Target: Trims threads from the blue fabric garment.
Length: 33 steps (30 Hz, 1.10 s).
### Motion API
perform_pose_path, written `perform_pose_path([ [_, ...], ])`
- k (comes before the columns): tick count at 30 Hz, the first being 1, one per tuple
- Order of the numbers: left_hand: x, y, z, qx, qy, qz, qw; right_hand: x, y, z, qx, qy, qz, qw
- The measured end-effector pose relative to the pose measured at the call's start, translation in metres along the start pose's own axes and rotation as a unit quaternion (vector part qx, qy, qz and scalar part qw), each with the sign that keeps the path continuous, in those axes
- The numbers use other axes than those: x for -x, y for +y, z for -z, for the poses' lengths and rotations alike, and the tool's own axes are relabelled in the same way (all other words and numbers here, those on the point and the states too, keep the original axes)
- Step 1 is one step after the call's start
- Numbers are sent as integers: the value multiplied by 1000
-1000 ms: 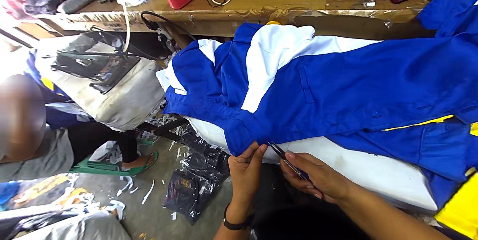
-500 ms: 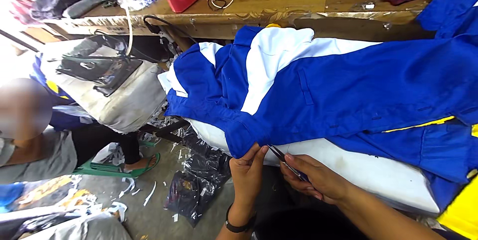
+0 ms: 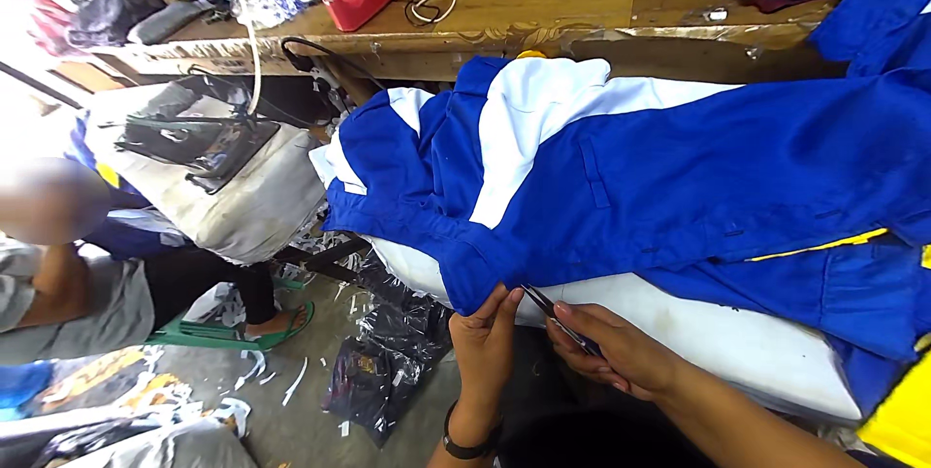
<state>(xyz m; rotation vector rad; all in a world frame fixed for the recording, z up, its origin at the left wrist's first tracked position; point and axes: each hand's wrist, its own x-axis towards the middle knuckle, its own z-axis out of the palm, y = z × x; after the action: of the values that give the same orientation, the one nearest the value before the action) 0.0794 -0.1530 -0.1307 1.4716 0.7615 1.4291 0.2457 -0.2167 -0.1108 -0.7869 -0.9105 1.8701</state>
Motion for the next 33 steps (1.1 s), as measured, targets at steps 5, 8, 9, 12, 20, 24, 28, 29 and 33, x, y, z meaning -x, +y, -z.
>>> perform_pose_path([
  [5, 4, -8, -8, -8, 35, -48, 998, 0, -1, -9, 6, 49, -1, 999],
  [8, 5, -17, -14, -32, 59, -105, 992, 1, -4, -15, -76, 45, -31, 996],
  [9, 5, -19, -15, -42, 59, -123, 990, 2, -5, -14, -141, 18, -49, 989],
  [12, 3, -21, -17, -73, 57, -157, 983, 1, -5, -9, -278, -67, -69, 956],
  [20, 0, -18, -20, -116, 62, -175, 976, -3, -4, -17, -113, 16, -9, 993],
  [24, 0, -17, -19, -122, 61, -169, 976, -4, -5, -14, -84, 25, 3, 996],
  [28, 0, -18, -19, -130, 61, -169, 975, -7, 3, -14, 68, 103, 65, 990],
  [29, 1, -17, -19, -130, 61, -168, 975, -6, 0, -13, -28, 55, 26, 998],
  [33, 2, -18, -18, -141, 55, -157, 976, -8, 1, -10, -134, 2, -14, 991],
])
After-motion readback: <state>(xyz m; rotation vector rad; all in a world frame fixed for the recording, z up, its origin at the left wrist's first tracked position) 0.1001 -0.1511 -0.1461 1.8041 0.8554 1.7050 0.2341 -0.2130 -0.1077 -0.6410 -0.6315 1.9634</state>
